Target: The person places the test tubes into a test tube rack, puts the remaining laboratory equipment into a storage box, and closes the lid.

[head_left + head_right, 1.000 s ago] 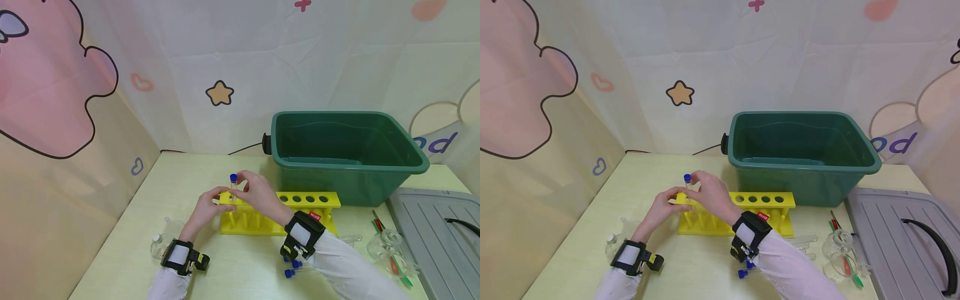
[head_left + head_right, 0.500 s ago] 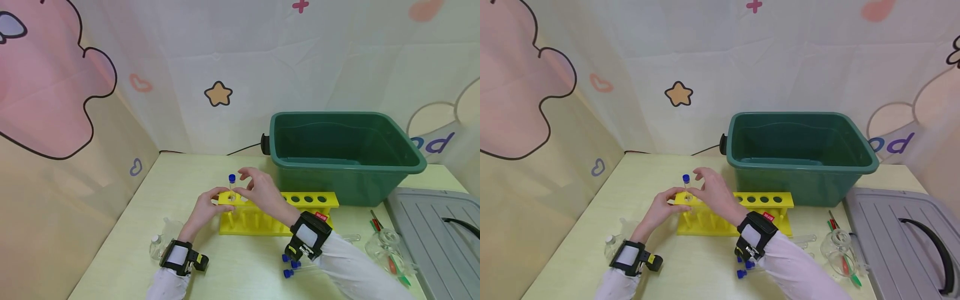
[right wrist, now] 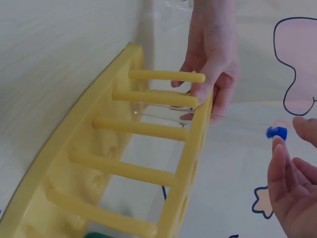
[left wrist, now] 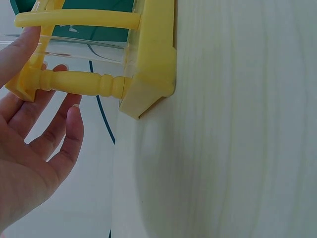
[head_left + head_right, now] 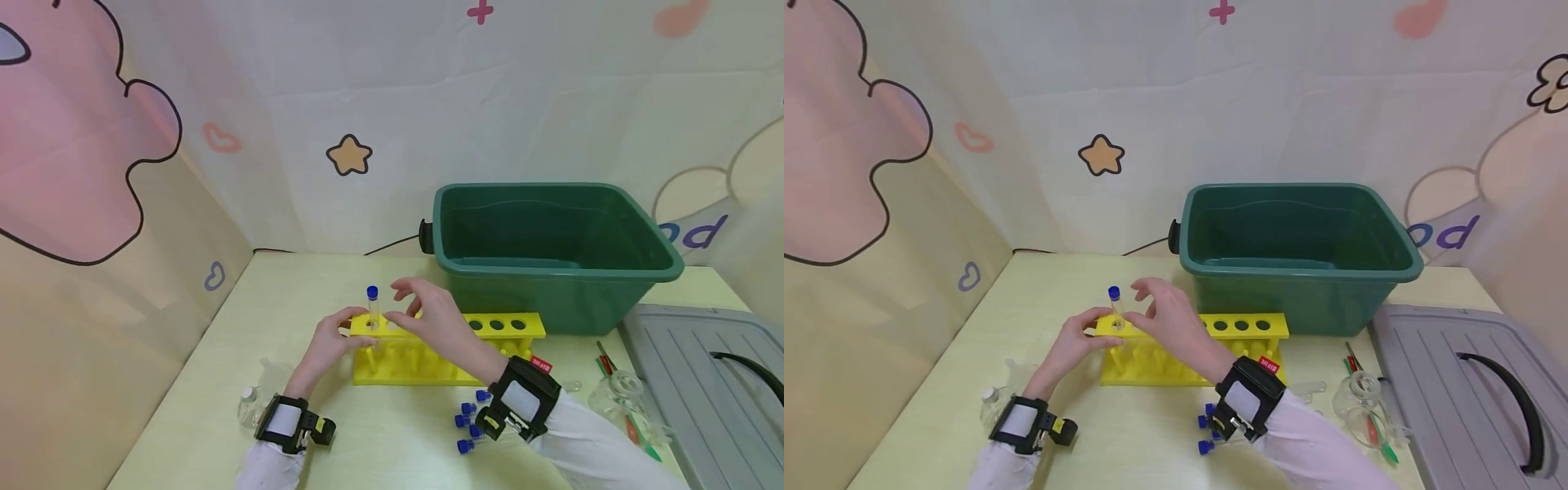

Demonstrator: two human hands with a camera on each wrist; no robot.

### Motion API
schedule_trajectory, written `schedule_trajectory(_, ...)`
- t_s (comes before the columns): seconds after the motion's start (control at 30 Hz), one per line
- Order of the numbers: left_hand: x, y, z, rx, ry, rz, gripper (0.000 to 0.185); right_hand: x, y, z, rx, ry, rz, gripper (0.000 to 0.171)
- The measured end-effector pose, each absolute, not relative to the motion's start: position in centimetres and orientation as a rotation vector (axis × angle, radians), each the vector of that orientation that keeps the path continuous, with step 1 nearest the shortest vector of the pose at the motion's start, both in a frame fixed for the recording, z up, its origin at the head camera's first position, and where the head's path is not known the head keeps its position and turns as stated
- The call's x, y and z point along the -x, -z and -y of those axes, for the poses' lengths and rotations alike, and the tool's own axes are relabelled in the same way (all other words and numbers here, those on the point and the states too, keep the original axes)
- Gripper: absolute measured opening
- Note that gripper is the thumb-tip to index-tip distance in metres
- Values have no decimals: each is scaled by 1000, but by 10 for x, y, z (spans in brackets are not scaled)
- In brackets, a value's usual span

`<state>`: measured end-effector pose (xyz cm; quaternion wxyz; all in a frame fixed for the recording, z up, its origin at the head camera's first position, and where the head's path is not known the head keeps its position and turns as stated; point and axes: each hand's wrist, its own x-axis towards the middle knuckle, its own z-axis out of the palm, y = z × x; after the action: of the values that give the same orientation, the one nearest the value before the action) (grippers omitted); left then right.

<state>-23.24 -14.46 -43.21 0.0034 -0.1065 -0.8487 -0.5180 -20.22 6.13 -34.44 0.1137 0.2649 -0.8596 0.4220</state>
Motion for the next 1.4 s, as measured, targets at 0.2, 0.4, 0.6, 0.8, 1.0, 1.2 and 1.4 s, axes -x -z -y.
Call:
schedule_trajectory(0.2, 233, 434, 146, 332, 1631, 2657, 47, 193, 339, -66, -842, -1238, 2484, 39)
schedule_trajectory(0.4, 231, 434, 146, 322, 1619, 2657, 47, 186, 335, -69, -854, -1230, 2493, 36)
schedule_trajectory(0.6, 231, 433, 147, 308, 1600, 2679, 49, 175, 333, -78, -891, -1220, 2546, 34)
schedule_trajectory(0.8, 231, 430, 146, 305, 1605, 2675, 49, 160, 334, -91, -928, -1201, 2602, 29)
schedule_trajectory(1.0, 231, 429, 145, 296, 1602, 2674, 50, 146, 338, -106, -967, -1133, 2688, 22)
schedule_trajectory(1.2, 232, 430, 145, 292, 1601, 2681, 50, 141, 343, -118, -981, -1057, 2793, 17)
schedule_trajectory(1.4, 232, 431, 145, 299, 1589, 2692, 52, 138, 350, -130, -1082, -969, 2863, 14)
